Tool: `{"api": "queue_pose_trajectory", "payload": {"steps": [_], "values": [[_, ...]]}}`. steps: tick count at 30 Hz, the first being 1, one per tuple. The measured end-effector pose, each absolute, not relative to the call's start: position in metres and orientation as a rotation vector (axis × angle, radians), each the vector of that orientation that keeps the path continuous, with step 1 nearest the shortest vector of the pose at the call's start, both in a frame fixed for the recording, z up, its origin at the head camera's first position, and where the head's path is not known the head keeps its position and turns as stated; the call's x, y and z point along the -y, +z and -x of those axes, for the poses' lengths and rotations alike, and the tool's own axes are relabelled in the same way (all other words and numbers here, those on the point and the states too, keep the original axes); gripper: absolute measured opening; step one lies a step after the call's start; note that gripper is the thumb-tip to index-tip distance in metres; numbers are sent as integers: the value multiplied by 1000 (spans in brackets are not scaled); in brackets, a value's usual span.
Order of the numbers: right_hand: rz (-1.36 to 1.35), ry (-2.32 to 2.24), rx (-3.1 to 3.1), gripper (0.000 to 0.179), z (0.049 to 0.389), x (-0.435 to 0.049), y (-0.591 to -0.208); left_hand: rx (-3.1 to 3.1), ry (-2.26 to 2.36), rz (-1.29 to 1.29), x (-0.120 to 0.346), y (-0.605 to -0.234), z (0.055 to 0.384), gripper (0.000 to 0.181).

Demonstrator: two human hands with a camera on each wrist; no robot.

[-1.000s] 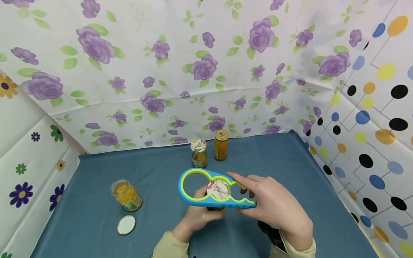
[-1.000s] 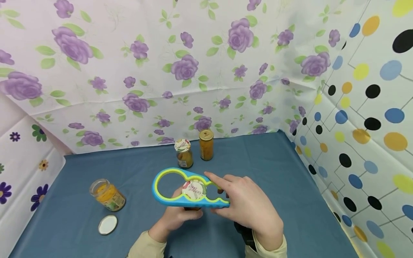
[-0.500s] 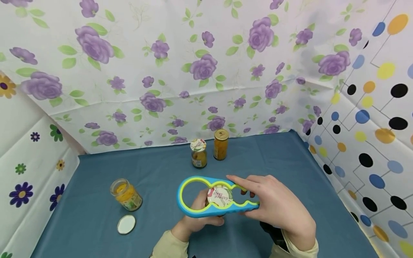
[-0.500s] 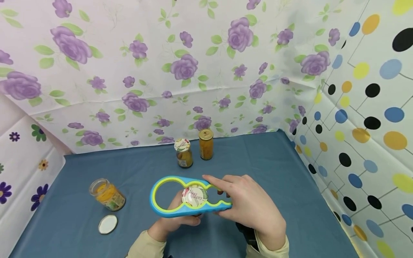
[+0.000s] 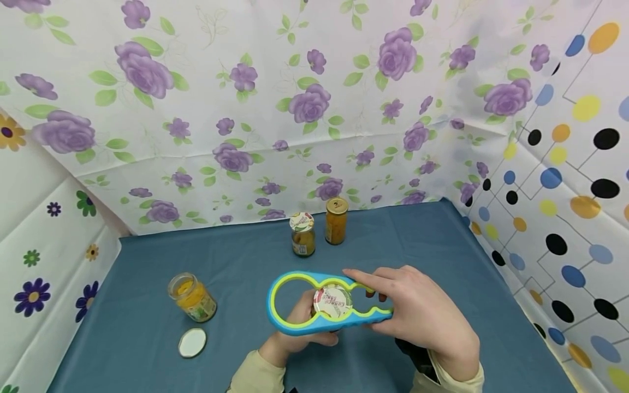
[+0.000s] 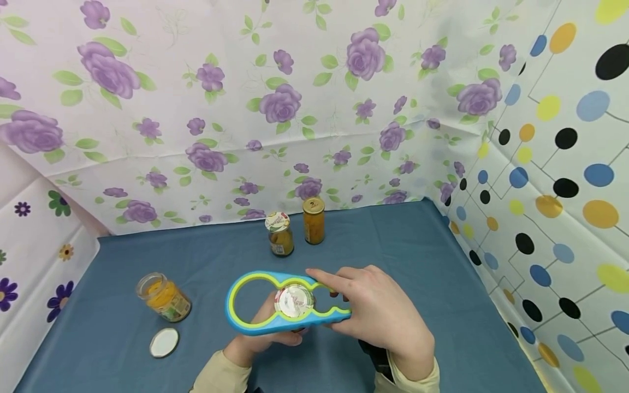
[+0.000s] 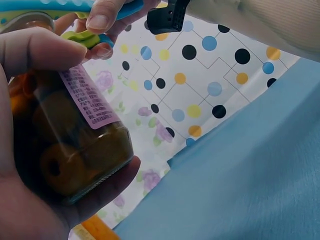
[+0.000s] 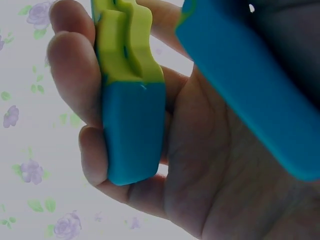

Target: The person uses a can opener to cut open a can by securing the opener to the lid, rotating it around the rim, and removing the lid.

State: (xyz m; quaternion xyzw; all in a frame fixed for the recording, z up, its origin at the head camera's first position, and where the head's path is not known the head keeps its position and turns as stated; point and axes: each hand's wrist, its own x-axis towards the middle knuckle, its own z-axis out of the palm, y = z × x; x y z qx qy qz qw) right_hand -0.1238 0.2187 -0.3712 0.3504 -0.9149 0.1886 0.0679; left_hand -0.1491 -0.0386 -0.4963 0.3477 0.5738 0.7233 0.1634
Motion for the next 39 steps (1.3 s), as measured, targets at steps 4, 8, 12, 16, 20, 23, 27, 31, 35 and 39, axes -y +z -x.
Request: {"api": "queue_pose_trajectory", "payload": {"steps": [4,8,12,16,20,23,27,31,35,39], "values": [[-1072,566,2740,97,123,-219,-372,-1585,2027,-944,41,-494,149,55],[-1087,551,2736,101,121,-219,-372,-1486,2010,-926,42,-493,149,52],[-1090,531,2715,103,120,-220,-372,-1386,2023,-931,42,-491,147,51],[-1090,532,2689,104,119,-221,-373,-1367,2035,-914,42,-490,146,51],[-1090,539,2680,105,119,-220,-373,-1380,2050,-880,44,-488,146,52],[-1080,540,2677,104,119,-220,-372,-1394,2065,-876,45,-487,147,51],[-1068,548,2672,103,120,-220,-372,-1437,2071,-912,45,-488,149,49],[-1066,559,2671,102,121,-220,-373,-1476,2082,-935,46,-491,151,55],[-1073,570,2666,101,121,-220,-373,-1459,2096,-922,48,-493,153,56],[-1079,581,2664,101,122,-220,-372,-1455,2100,-936,48,-494,155,56]]}}
